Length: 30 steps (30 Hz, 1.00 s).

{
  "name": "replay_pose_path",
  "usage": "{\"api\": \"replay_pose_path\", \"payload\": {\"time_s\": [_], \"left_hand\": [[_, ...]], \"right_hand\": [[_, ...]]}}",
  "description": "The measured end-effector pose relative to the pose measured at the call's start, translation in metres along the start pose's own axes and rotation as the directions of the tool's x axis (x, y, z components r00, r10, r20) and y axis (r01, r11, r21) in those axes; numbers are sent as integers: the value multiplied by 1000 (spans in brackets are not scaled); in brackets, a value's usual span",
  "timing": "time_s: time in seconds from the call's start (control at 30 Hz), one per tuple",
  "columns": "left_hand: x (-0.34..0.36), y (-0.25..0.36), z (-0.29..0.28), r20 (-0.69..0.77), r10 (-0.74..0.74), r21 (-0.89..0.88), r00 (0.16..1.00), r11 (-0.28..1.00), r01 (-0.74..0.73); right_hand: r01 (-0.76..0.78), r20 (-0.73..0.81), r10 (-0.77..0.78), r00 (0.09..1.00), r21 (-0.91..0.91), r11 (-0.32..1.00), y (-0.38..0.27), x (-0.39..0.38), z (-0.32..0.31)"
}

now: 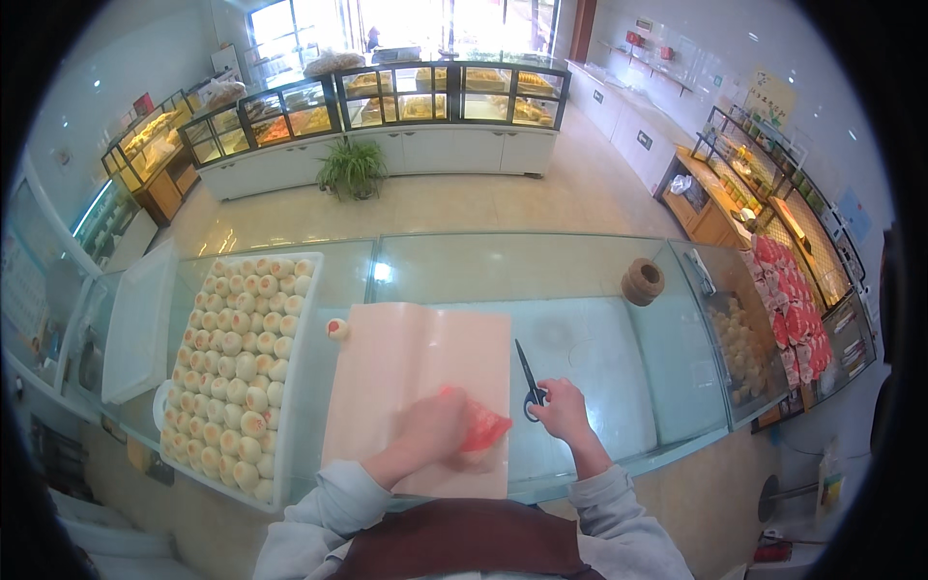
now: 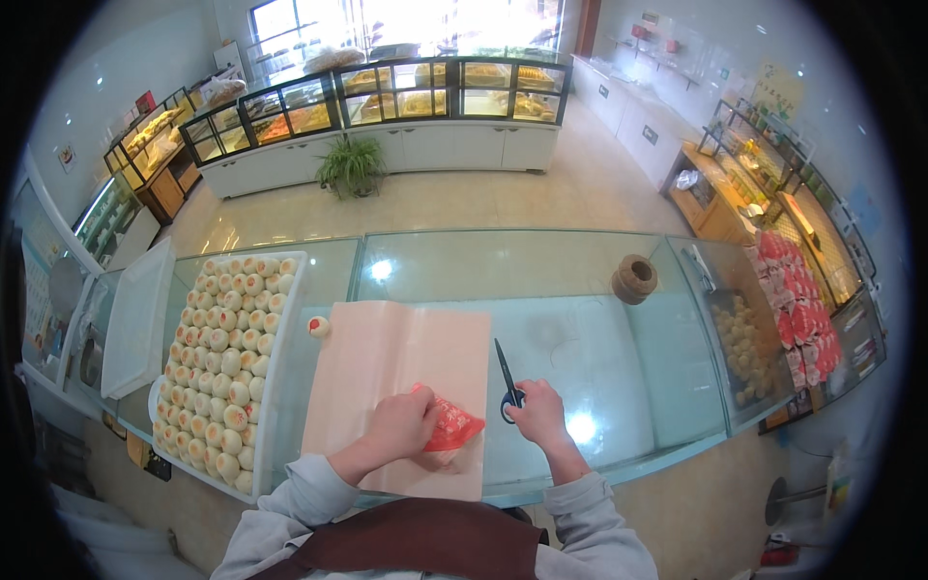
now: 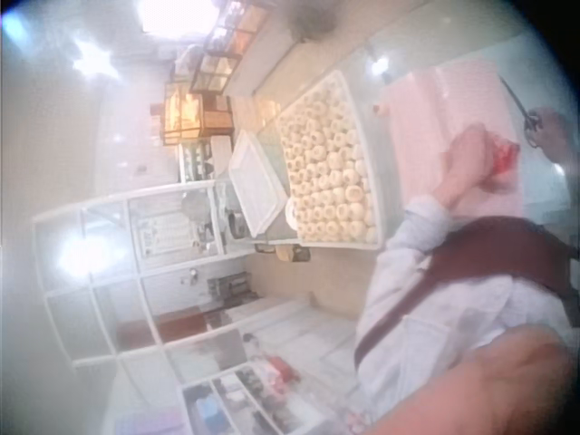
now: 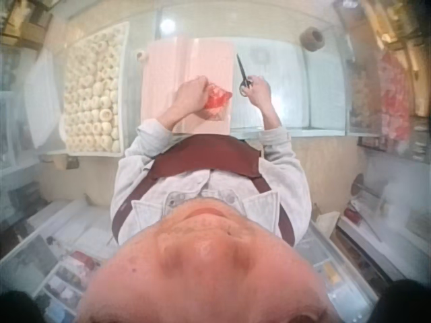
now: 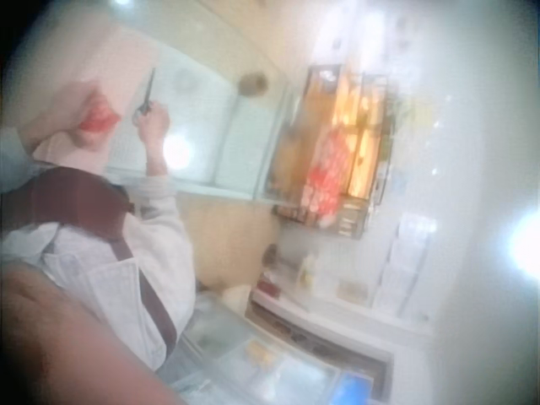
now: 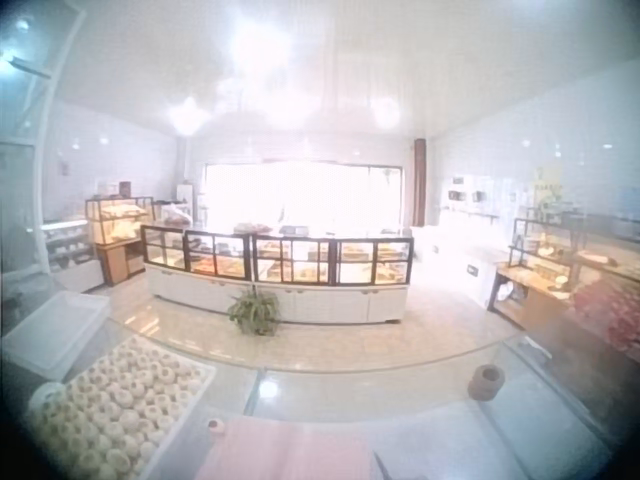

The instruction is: The person arranges small round pastries on a sheet of pink paper, folds the paper to enclose them, places the bundle into a red plastic bag, and seals it. The person repeats this process multiple times, using scissors to trim the bag and occasionally trimming a pastry before packaging.

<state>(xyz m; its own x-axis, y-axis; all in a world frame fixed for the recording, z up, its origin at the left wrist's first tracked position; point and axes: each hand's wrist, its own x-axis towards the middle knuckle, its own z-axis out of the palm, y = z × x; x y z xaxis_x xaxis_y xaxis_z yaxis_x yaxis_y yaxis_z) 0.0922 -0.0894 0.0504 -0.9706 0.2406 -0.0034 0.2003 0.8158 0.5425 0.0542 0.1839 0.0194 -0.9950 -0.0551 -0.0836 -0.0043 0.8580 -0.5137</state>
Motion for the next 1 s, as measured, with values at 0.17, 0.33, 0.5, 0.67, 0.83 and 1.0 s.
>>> {"api": "replay_pose_path", "payload": {"time_s": [0.17, 0.33, 0.5, 0.67, 0.83, 1.0], "left_hand": [[3, -8, 8, 121, -122, -331, 985, 931, 156], [-8, -13, 16, -56, -118, -392, 991, 916, 87], [-15, -16, 18, 10, -165, -618, 986, 774, 136], [-24, -23, 20, 237, -151, -809, 960, 516, 281], [-25, -34, 9, 58, 12, -679, 998, 734, 31], [-23, -34, -10, -327, 588, 124, 740, 803, -583]], "right_hand": [[309, -52, -346, 937, 587, 748, -56, -43, 11], [506, -243, -464, 852, 151, 849, -99, -57, 37], [473, -237, -414, 879, 327, 818, -98, -54, 31], [302, -48, -337, 940, 575, 760, -88, -41, 10], [320, 53, -419, 906, 563, 762, -95, -16, 19], [318, 118, -404, 907, 438, 841, -109, -2, 28]]}}
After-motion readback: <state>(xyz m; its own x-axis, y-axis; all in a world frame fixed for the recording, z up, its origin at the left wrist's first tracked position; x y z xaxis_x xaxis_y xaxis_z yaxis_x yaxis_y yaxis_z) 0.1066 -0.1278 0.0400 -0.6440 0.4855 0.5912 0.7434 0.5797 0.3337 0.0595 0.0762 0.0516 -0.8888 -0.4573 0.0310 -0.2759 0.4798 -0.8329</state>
